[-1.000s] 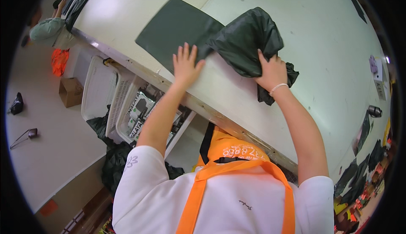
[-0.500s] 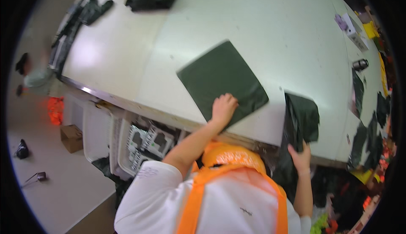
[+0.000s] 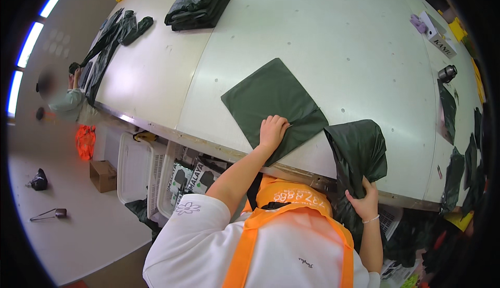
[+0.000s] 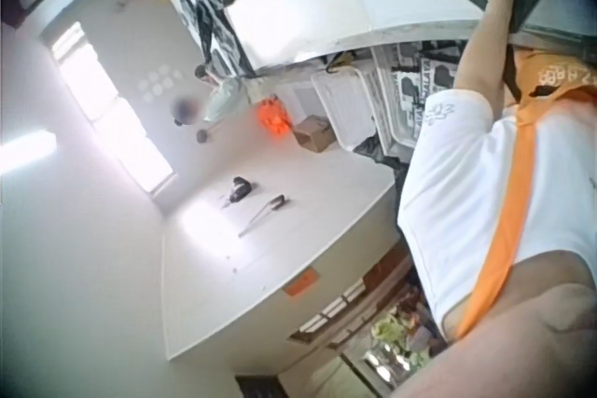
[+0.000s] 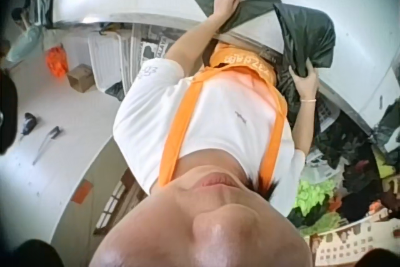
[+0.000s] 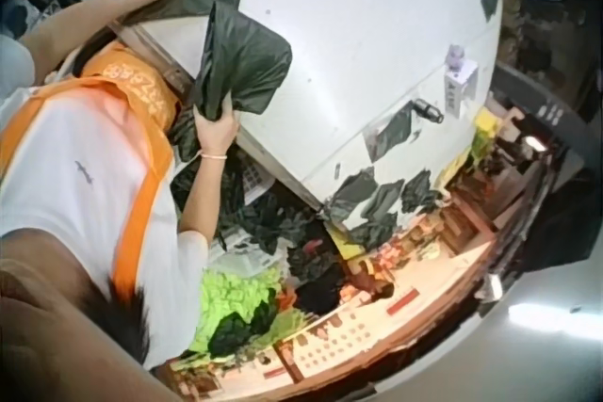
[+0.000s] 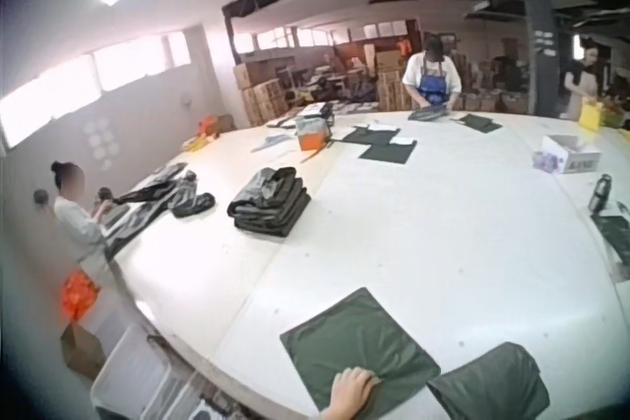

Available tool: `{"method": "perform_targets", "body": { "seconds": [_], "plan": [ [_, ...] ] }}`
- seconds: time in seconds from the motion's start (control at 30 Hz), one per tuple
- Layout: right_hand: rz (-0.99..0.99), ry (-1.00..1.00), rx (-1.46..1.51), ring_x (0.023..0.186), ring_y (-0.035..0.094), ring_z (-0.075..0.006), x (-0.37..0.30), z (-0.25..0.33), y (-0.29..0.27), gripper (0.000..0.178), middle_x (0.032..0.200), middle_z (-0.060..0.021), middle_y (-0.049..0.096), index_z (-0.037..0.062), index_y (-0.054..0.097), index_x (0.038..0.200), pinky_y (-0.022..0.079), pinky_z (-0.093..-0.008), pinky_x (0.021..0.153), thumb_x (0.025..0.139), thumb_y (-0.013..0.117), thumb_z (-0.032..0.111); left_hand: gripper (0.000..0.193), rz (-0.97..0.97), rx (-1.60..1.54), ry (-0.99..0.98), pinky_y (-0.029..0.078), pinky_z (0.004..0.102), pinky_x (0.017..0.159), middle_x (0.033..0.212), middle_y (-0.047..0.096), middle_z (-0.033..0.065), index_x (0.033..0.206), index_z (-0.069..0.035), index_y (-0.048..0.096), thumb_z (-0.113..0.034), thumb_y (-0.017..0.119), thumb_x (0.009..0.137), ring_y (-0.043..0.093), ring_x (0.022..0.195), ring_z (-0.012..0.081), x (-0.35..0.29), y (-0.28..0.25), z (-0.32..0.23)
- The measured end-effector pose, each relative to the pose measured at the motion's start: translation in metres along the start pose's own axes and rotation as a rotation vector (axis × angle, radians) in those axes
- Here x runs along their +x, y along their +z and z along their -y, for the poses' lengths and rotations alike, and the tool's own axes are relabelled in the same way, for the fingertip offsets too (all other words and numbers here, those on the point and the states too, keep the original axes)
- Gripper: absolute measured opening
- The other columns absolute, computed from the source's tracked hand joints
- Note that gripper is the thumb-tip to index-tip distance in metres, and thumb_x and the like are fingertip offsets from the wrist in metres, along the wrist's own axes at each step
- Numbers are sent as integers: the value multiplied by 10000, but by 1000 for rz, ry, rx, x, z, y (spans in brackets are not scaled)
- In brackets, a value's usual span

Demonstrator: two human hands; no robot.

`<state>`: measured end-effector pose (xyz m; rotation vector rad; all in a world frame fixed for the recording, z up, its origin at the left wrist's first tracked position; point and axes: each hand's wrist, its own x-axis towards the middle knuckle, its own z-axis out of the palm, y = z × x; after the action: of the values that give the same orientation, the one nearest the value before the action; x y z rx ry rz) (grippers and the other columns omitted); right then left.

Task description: The person folds a dark green jacket on a white table. They smooth the fabric, fold the sleeves inward, fold the jacket in half, and then fold it again into a compact rectangle. The person places the folded jacket into a white plastic basket.

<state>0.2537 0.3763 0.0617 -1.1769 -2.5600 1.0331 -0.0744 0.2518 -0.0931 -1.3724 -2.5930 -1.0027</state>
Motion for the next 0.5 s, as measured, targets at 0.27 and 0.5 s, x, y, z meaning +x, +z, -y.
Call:
{"method": "perform_targets", "body": {
  "seconds": [0.27,0.5],
  "plan": [
    [370,-416,-282,757,509,-336,33,42,-18,775,771,-150,486,128,589,1209,419,-393,690,506,788,385,152,294,-653,-327,444,237,632,723,614,-5,855,10,638,-141,621,862,507,694,58,55,-44,15],
    [750,-500,-220,828,538,-334,101,65,47,763,890,-161,531,185,565,1241,442,-389,755,527,781,340,156,1007,-663,-239,400,191,639,755,607,-50,851,-27,661,-182,642,852,506,715,34,78,-113,-7]
  ]
}}
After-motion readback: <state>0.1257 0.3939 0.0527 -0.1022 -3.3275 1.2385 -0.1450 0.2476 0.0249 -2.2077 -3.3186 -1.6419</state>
